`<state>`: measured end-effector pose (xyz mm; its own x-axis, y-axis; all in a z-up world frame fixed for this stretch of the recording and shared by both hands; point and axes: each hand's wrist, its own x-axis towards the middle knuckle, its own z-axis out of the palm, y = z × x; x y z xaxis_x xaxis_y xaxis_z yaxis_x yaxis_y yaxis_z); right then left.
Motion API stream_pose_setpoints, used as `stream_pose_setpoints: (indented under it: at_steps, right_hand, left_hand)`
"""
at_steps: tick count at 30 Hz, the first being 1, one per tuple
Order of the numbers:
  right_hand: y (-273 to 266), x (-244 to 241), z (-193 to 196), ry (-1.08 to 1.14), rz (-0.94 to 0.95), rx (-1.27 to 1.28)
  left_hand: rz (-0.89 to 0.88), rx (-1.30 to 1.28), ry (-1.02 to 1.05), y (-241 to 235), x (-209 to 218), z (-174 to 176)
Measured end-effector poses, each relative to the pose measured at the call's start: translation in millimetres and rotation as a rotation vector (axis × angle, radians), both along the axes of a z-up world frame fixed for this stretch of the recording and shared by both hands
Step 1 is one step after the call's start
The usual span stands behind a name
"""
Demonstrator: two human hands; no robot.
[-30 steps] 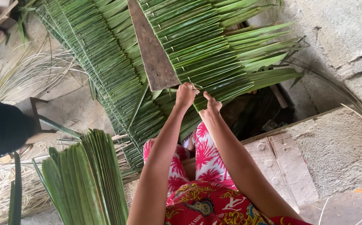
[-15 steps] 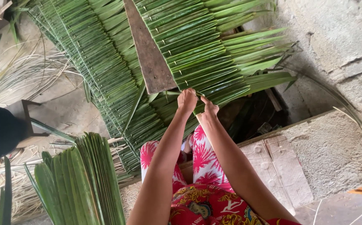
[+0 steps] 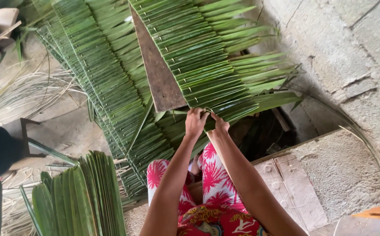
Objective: Weaving and securing palm leaves onto a wooden frame to create thatched panels
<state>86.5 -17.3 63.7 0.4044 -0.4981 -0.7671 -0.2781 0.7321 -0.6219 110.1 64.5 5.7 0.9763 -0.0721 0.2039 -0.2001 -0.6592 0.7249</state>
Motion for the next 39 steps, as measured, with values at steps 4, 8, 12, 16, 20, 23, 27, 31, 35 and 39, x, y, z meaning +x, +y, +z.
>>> stream_pose_setpoints:
  at_steps: [4,8,12,16,20,23,27,31,35,39]
  right_hand:
    - [-21.2,10.3,-23.2,0.007,-0.013,0.171]
    - [-6.9,11.0,18.6,0.063,0.233,-0.059]
    - [-13.3,35.5,3.8,0.133,0.662,-0.346]
    - [-17.1,36.3,-14.3,0.071,0.459,-0.264]
    - [4.4,15.3,19.1,-0.008,0.214,-0.102]
    - [29.7,-11.4,98.0,-0.006,0.205,-0.041]
    - [22.6,-3.8,53.7,0.027,0.173,0.01]
    - [-13.9,36.4,-125.0,-0.033,0.16,-0.009]
    - [-5.2,15.7,-78.6,-0.078,0.093,0.081]
    - [-13.8,26.4,-105.8,-0.072,0.14,0.115]
  left_hand:
    - [0.23,-0.4,0.203,22.3,-16.8,-17.3]
    - [0.101,-0.505,0.259,20.0,-20.9,-29.5]
    - [0.058,-0.582,0.176,3.8,-16.5,15.3]
    - [0.155,-0.63,0.136,3.4,4.9,-24.9]
    - [0.086,-0.432,0.296,22.1,-5.4,-38.6]
    - [-0.053,-0.502,0.471,49.9,-33.9,-28.6]
    - [-0.187,-0.796,0.65,91.8,-75.1,39.3]
    - [-0.135,-1.111,0.736,105.7,-75.3,122.4]
    - [-0.119,-1.417,0.657,108.0,-42.8,85.0]
    - [0.005,-1.448,0.426,91.5,-33.6,43.4]
